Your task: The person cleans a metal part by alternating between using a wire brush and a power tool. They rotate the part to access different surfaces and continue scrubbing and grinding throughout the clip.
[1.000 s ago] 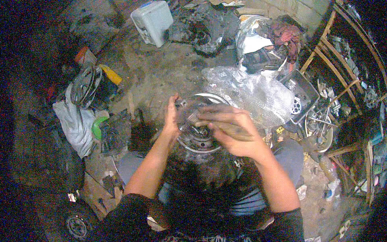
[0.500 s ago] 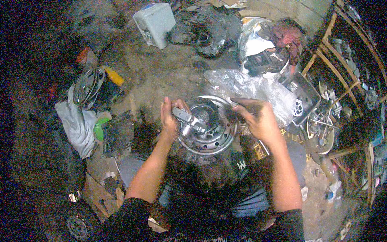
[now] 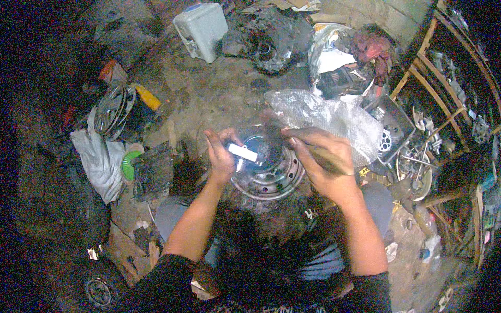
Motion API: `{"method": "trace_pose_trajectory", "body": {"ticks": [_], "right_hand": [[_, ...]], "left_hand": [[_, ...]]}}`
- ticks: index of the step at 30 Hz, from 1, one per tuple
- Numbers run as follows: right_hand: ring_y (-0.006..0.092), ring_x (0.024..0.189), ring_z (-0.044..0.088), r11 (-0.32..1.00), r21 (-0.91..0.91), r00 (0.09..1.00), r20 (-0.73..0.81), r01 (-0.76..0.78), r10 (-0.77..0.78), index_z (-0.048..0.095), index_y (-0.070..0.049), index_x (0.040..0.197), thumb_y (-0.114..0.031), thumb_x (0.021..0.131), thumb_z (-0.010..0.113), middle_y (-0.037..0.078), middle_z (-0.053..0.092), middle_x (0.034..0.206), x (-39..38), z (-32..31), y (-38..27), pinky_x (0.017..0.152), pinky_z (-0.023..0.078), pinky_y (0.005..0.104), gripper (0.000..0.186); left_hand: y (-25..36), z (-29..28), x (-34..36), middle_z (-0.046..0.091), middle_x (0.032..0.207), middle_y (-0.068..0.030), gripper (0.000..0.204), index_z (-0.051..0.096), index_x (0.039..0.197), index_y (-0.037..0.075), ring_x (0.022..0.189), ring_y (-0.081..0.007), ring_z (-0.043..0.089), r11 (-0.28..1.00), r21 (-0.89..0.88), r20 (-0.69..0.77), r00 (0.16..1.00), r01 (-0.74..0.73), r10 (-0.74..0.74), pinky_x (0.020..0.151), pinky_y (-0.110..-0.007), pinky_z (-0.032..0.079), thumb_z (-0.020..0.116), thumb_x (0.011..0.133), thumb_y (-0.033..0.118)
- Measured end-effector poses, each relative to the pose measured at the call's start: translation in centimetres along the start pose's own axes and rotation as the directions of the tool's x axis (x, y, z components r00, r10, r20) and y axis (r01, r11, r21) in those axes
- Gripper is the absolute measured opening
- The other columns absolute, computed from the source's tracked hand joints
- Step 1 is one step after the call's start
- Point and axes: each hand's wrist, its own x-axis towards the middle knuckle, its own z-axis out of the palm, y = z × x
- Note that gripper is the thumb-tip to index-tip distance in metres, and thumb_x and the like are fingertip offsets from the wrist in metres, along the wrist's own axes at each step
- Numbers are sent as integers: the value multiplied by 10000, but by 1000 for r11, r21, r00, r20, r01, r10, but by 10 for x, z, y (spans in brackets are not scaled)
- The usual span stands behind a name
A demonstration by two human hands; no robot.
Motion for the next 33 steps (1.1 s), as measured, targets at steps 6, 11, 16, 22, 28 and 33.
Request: {"method": "trace_pose_trajectory", "body": {"ticks": [6,11,16,22,28,33], "right_hand": [[282,880,714,991,-11,987,82,-137,137,721,-19,1035,-21,858,673,134,740,998,-7,10,1,840,555,364,183],[274,939,725,964,267,999,41,-8,-3,711,-7,955,37,880,622,157,740,1007,-9,18,-28,832,566,349,125],[243,902,698,917,198,935,-17,-345,355,712,5,1077,-14,939,603,136,735,1041,-14,14,44,871,529,326,177],[263,964,668,793,116,802,69,-598,594,726,-19,1019,-268,935,692,130,717,1045,-30,48,75,923,499,363,265],[280,775,691,-131,547,298,623,-827,723,562,-5,1198,-499,931,640,160,650,1057,-21,86,31,736,622,397,567],[245,936,656,-151,622,373,627,-769,684,567,-40,1194,-402,936,667,123,644,1109,-23,91,43,762,594,403,456]], "left_hand": [[-25,0,-9,584,582,-74,956,567,607,20,578,-166,550,970,233,-123,987,-69,100,597,-287,422,64,939,762],[-44,5,-11,606,642,-108,911,570,678,11,597,-204,559,955,244,-190,958,-168,216,565,-323,435,91,961,733],[5,-9,0,592,589,-137,900,541,602,2,519,-238,558,924,152,1,935,-351,355,538,-347,468,81,981,678],[20,2,8,556,545,-110,762,525,574,9,486,-259,578,764,70,-30,764,-642,645,501,-328,451,186,1038,508],[29,6,1,542,577,-125,681,518,589,10,501,-280,575,680,109,62,688,-725,723,501,-352,451,266,1025,468],[33,7,2,569,669,-141,619,584,670,4,615,-310,598,633,147,105,648,-760,754,632,-395,455,302,1011,436]]}}
